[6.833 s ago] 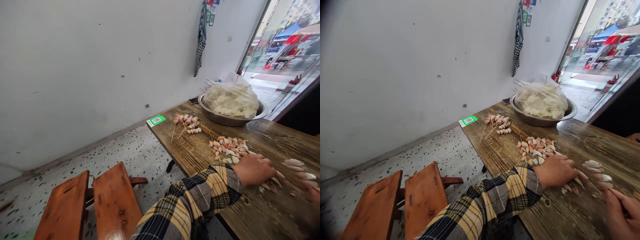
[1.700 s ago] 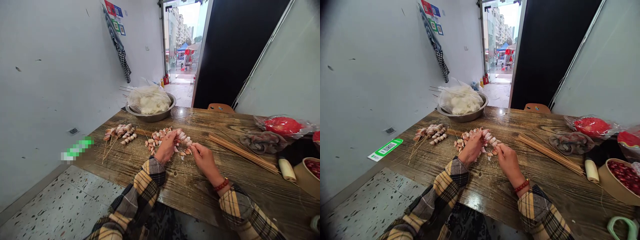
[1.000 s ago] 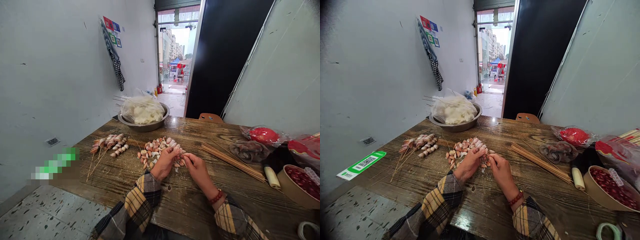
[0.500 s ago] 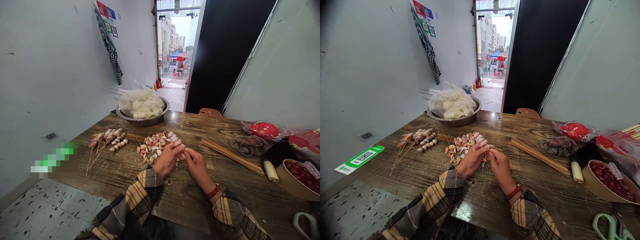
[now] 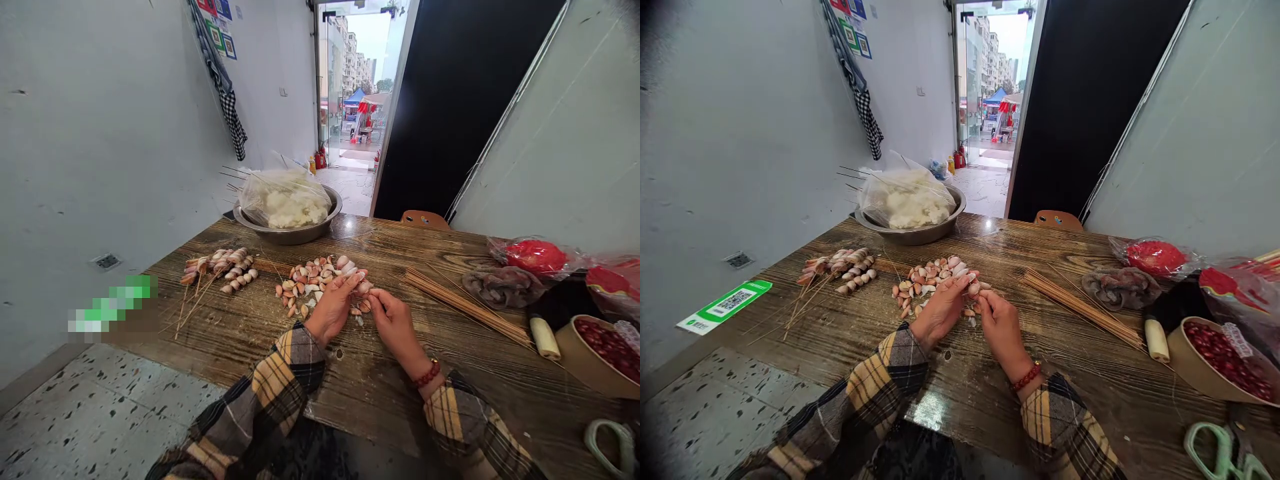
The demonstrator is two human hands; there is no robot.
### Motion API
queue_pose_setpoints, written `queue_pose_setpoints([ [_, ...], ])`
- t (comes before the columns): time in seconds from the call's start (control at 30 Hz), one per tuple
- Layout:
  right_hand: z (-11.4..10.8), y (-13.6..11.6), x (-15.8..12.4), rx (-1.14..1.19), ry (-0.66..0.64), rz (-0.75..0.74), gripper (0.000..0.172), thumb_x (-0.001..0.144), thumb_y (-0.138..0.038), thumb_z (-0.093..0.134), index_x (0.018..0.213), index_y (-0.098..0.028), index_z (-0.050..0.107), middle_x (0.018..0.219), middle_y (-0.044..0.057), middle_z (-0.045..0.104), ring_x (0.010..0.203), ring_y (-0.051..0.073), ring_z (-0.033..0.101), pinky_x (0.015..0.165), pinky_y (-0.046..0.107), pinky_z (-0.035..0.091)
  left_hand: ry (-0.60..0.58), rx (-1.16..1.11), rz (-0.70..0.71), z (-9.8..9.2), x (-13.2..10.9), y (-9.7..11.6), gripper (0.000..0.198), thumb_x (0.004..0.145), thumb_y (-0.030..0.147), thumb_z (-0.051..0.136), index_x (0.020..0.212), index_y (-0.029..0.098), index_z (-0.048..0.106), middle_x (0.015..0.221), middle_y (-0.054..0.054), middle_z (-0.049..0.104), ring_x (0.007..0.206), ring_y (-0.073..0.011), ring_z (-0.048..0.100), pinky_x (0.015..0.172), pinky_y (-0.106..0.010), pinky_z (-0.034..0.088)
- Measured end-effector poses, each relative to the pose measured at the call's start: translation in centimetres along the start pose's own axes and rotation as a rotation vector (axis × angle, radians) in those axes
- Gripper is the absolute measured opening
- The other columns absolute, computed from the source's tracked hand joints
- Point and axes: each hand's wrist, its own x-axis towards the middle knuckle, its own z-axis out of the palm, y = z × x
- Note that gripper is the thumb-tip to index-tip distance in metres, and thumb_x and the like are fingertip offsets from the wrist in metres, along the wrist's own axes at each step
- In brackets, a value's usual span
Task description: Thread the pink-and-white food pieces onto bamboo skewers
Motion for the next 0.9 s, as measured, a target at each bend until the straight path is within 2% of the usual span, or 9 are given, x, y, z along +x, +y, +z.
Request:
queue_pose_setpoints([
  [0.13, 0.0, 0.1, 0.0, 0.026, -0.006, -0.002, 0.027, 0.094, -0.03, 0.043, 0.101, -0.02, 0.067, 0.092, 0.004, 0.072, 0.079, 0.017, 0.064, 0.072, 0.026, 0.047, 0.007, -0.009, -0.011, 0.1, 0.0, -0.3, 0.026, 0.072, 0.026, 0.076, 0.092, 0.011, 0.07, 0.072, -0.001, 0.059, 0.071, -0.009, 0.055, 0.072, -0.021, 0.043],
  [0.3, 0.0, 0.0, 0.2, -0.001, -0.001, 0.007, 0.027, 0.093, -0.03, 0.044, 0.098, -0.02, 0.068, 0.09, 0.004, 0.072, 0.077, 0.017, 0.065, 0.07, 0.026, 0.047, 0.034, -0.061, -0.033, -0.1, 0.1, 0.1, 0.028, 0.073, 0.029, 0.075, 0.095, 0.013, 0.068, 0.081, -0.004, 0.064, 0.076, -0.0113, 0.059, 0.073, -0.023, 0.047],
  [0.47, 0.0, 0.0, 0.1, 0.006, -0.019, 0.0, 0.026, 0.093, -0.03, 0.045, 0.094, -0.02, 0.068, 0.087, 0.004, 0.073, 0.078, 0.018, 0.066, 0.069, 0.026, 0.048, 0.095, -0.092, 0.049, -0.2, 0.1, 1.1, 0.023, 0.076, 0.034, 0.072, 0.088, 0.015, 0.065, 0.085, -0.004, 0.065, 0.076, -0.0127, 0.06, 0.07, -0.025, 0.05],
  [0.63, 0.0, 0.3, -0.1, 0.002, -0.02, 0.015, 0.026, 0.093, -0.03, 0.044, 0.096, -0.02, 0.068, 0.088, 0.004, 0.073, 0.079, 0.018, 0.066, 0.071, 0.027, 0.048, 0.072, -0.052, 0.085, -0.2, 0.1, 1.0, 0.022, 0.075, 0.033, 0.073, 0.085, 0.015, 0.065, 0.087, -0.004, 0.065, 0.08, -0.0129, 0.061, 0.074, -0.026, 0.048],
  [0.9, 0.0, 0.5, -0.3, 0.014, -0.041, 0.001, 0.03, 0.093, -0.029, 0.044, 0.109, -0.021, 0.068, 0.102, 0.005, 0.073, 0.085, 0.019, 0.067, 0.077, 0.03, 0.05, 0.057, -0.059, 0.089, -0.4, 0.3, 0.7, 0.021, 0.074, 0.031, 0.074, 0.084, 0.015, 0.066, 0.091, -0.004, 0.066, 0.083, -0.013, 0.061, 0.077, -0.026, 0.048],
])
